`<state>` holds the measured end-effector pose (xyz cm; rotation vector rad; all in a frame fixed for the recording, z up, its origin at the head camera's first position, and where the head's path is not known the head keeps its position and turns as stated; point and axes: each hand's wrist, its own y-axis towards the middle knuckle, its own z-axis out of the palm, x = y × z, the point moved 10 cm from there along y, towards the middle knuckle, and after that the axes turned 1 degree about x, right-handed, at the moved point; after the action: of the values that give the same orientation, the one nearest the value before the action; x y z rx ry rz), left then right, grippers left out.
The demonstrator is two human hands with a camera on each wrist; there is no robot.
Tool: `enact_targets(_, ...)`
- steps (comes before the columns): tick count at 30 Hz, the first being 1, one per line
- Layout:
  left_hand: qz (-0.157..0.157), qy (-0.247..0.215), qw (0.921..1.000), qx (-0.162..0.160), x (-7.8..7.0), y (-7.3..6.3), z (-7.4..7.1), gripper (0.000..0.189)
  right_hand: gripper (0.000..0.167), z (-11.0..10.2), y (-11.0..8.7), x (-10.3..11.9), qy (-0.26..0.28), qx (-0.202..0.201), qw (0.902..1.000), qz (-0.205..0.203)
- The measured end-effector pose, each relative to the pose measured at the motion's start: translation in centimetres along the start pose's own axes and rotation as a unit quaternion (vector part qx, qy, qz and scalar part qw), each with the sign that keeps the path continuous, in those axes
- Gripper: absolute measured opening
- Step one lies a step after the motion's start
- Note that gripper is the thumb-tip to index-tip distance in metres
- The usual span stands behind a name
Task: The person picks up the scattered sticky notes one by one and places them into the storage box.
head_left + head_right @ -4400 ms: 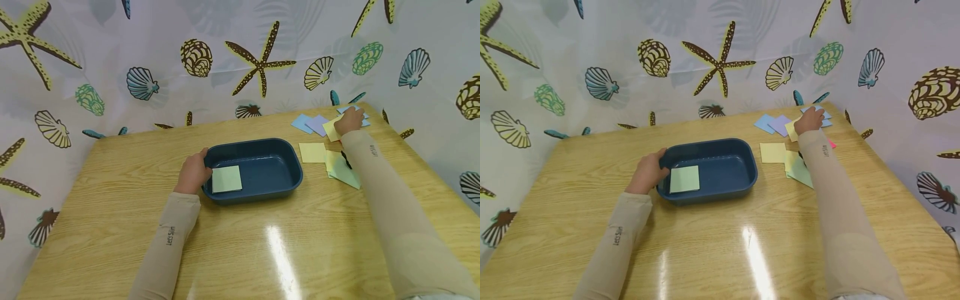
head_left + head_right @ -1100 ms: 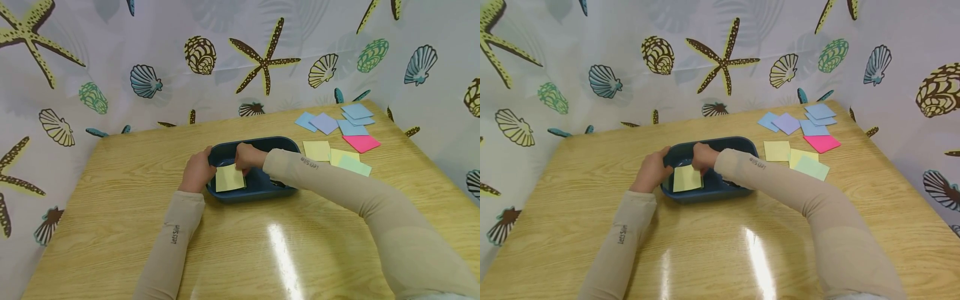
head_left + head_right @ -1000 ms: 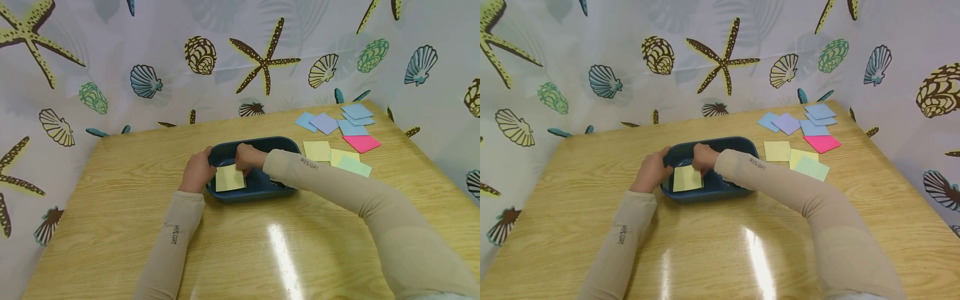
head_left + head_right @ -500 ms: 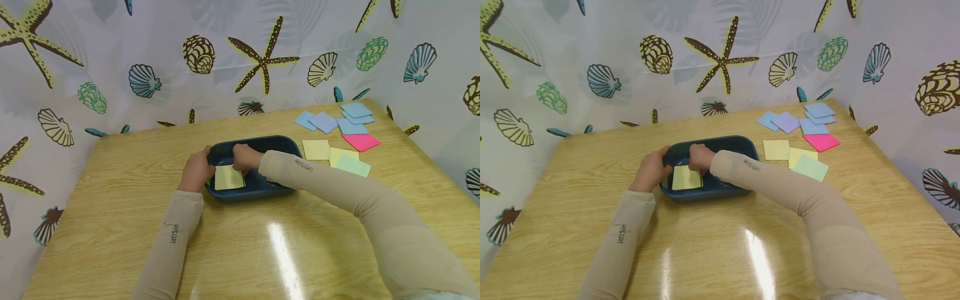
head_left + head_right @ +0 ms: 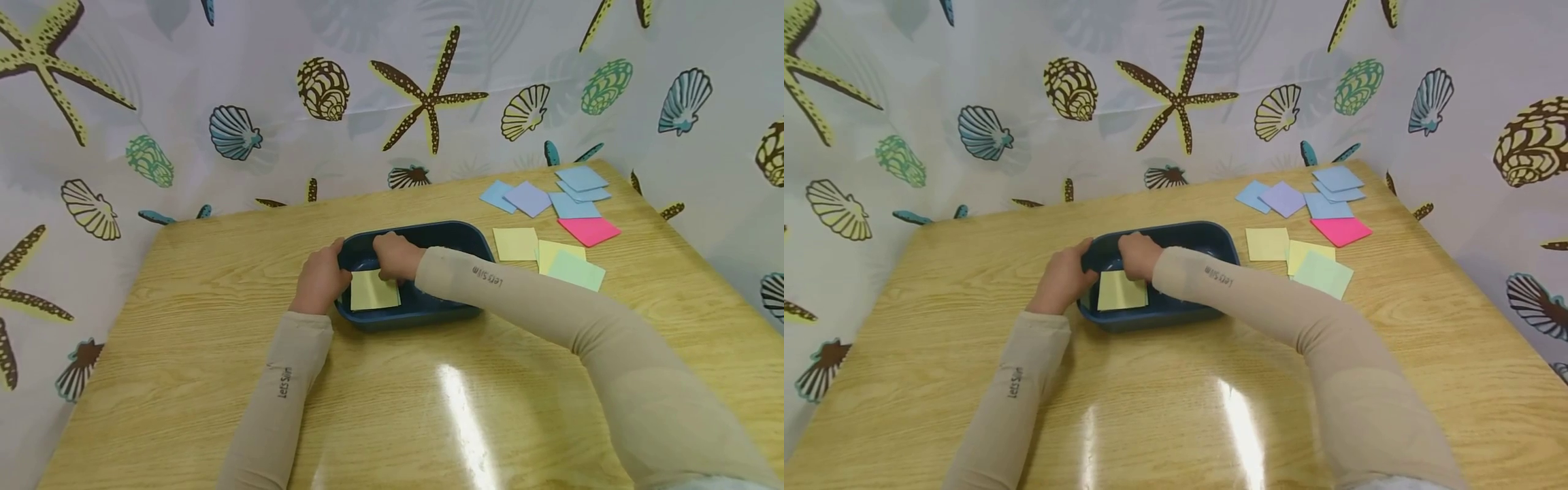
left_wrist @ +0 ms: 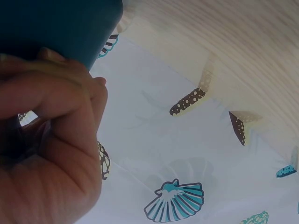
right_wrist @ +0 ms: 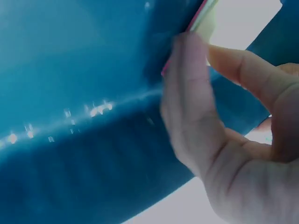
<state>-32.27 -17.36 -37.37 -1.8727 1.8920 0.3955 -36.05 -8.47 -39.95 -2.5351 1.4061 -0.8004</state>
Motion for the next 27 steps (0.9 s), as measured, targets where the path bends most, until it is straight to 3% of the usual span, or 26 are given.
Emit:
enact_targets(4,-0.002,0.002,1.0000,0.001,0.0,0.0,0.0,0.065,0.006,-0.2,0.0,-0.2,-0.020,-0.001,0.9998,0.008)
enact_targets(9,-0.011,0.004,0.9999,0.002,0.1,0.1,0.0,0.066,0.005,0.2,-0.3,-0.8,0.021,0.036,0.9983,0.042)
enact_targets(14,-0.011,0.004,0.9999,0.001,0.0,0.1,0.0,0.065,0.011,0.3,-0.4,-0.8,0.021,0.051,0.9971,0.051)
enact_targets(24,-0.016,-0.003,0.9999,0.002,0.2,0.1,0.1,0.066,0.015,-1.5,-2.1,-0.7,0.022,0.031,0.9989,0.027)
enact_targets(27,-0.015,-0.004,0.9999,0.007,0.1,0.1,0.3,0.067,0.017,-2.8,-3.3,-0.6,0.050,0.015,0.9986,0.011)
